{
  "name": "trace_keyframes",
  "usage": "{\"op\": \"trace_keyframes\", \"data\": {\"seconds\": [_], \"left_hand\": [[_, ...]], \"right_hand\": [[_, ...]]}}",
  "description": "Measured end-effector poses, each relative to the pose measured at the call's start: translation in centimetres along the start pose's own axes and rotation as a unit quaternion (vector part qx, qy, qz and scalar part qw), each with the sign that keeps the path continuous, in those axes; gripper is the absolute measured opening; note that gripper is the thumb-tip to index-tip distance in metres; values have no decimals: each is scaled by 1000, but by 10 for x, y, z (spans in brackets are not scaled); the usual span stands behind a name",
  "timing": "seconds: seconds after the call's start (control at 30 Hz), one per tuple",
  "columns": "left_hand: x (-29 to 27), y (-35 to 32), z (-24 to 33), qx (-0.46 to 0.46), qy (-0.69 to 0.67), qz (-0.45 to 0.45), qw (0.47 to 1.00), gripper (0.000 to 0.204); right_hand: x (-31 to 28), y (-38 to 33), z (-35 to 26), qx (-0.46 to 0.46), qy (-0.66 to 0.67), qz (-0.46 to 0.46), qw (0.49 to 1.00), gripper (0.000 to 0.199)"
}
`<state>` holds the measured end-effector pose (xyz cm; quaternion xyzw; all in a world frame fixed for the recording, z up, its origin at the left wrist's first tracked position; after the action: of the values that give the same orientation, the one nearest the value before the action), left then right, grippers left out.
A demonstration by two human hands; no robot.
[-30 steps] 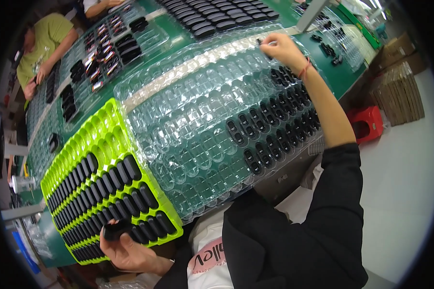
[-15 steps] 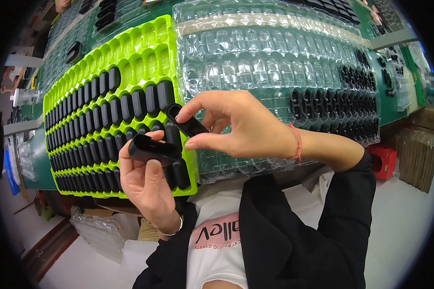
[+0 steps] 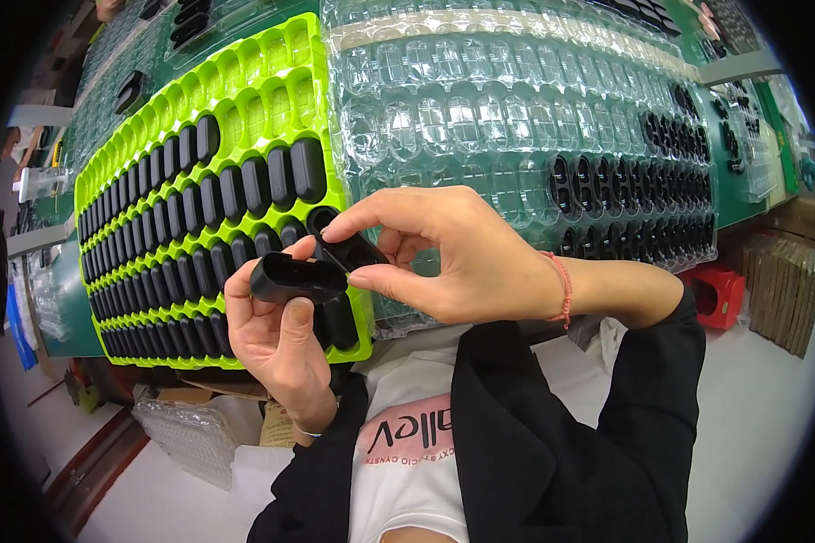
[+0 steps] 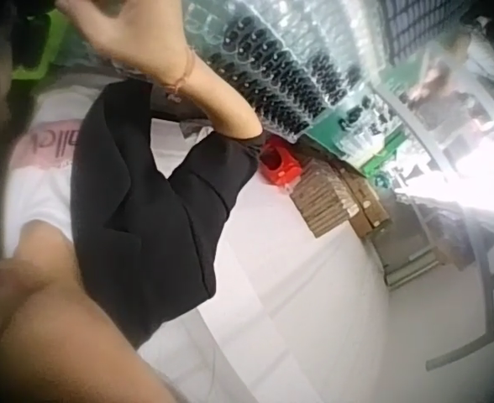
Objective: The person assembles electronic components into small black plastic cases by hand, working on a production line.
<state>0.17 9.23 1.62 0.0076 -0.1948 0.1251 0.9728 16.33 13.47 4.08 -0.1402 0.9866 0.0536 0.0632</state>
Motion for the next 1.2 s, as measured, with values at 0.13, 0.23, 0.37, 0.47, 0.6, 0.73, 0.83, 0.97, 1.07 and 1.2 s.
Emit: {"op": "trace_keyframes", "data": {"seconds": [0.13,0.23,0.37,0.47,0.6,0.73,0.83,0.97,1.07,1.2], "left_hand": [[1,0,-4,-12,20,1,1000,42],[3,-1,-3,-13,16,-8,1000,41],[5,-3,-3,-6,20,-14,1000,41],[4,-4,-3,-6,21,-11,1000,42],[4,-5,-6,-14,12,-4,1000,42],[2,-6,-9,-17,17,-2,1000,42],[1,-5,-10,-15,25,-2,1000,43],[-2,-3,-12,-19,-6,21,1000,42],[-7,-2,-8,12,-2,32,999,43],[-15,-4,-12,-60,-25,54,996,47]], "right_hand": [[0,-1,5,27,11,6,1000,33],[-1,-2,7,22,13,17,1000,33],[0,-4,6,2,1,22,1000,32],[-1,-4,3,-19,5,28,999,32],[-2,-2,0,-31,16,18,999,30],[-2,-2,1,-39,14,13,999,28],[-1,-2,2,-28,28,15,999,28],[0,-1,4,-21,14,9,1000,28],[1,0,3,-6,1,0,1000,28],[-1,0,3,-2,-2,6,1000,26]]}}
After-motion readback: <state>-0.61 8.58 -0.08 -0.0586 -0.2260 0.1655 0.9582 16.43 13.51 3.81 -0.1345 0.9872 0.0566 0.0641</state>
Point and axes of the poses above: each hand's wrist, its own y-axis towards the middle knuckle, its own x-axis out of the palm, z = x × y, the point moved 9 cm from there along y, towards the middle knuckle, and after that the axes turned 11 degrees about z, right-handed, at the moved point
